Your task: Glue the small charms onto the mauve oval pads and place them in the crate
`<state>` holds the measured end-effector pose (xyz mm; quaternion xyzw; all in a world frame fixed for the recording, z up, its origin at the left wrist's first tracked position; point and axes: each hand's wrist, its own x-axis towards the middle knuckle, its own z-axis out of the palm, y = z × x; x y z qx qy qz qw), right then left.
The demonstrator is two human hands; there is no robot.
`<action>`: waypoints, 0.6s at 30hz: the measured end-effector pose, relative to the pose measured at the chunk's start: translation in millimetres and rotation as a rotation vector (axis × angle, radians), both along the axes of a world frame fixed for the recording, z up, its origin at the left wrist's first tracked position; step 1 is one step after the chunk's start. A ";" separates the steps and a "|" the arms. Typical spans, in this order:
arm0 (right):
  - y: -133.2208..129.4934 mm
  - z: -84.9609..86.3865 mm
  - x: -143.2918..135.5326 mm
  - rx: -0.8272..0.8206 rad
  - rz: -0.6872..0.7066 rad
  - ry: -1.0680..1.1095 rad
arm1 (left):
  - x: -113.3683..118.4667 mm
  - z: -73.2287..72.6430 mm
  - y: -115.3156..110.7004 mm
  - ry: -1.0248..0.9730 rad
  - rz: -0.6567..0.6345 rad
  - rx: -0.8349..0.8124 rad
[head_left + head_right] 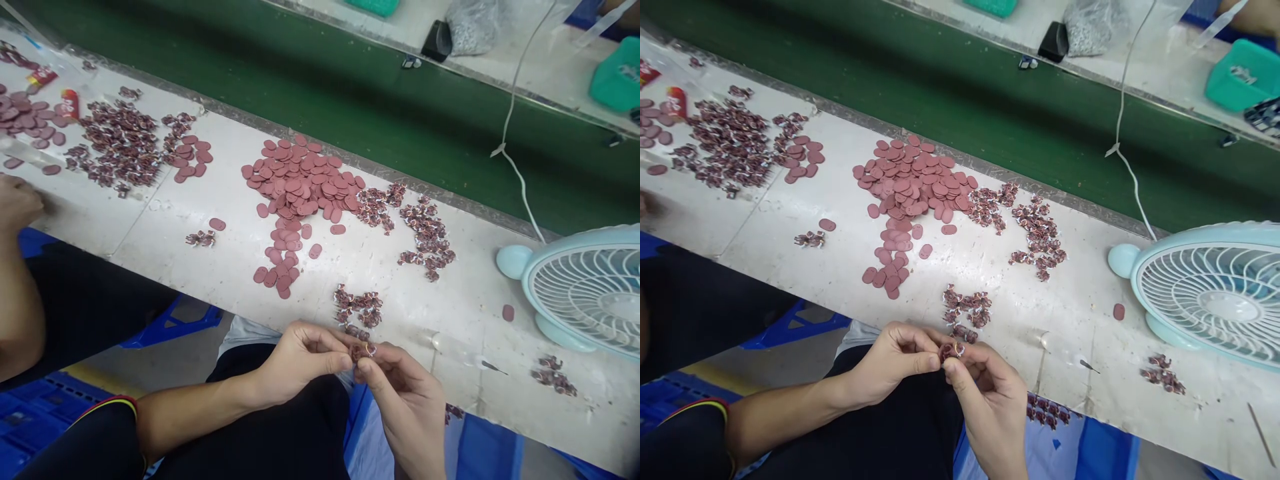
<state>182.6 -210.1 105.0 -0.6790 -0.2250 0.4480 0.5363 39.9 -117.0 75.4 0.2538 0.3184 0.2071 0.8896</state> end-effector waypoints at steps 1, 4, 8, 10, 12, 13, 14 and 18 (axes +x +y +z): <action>-0.2 -1.4 0.4 -0.002 -0.007 0.001 | 1.1 0.3 0.2 0.008 0.002 0.010; -1.4 -8.5 1.0 0.004 -0.027 -0.002 | 6.7 -0.4 -2.9 0.012 0.021 0.047; -9.1 -20.2 0.9 0.004 -0.146 0.000 | 13.6 -5.5 -1.1 0.027 0.033 0.185; -21.9 -23.6 4.5 0.015 -0.289 0.006 | 12.4 -9.4 15.8 0.135 -0.005 0.448; -44.5 -24.8 13.9 0.060 -0.456 -0.010 | 7.3 -13.6 46.6 0.333 -0.073 0.852; -59.7 -25.2 21.0 0.088 -0.543 -0.033 | 3.8 -15.9 65.3 0.493 -0.111 1.095; -77.1 -25.7 29.6 0.118 -0.626 -0.067 | 0.3 -18.5 84.5 0.547 -0.125 1.172; -156.3 -36.6 68.9 0.107 -0.947 -0.313 | -9.7 -31.3 142.3 0.812 -0.371 1.643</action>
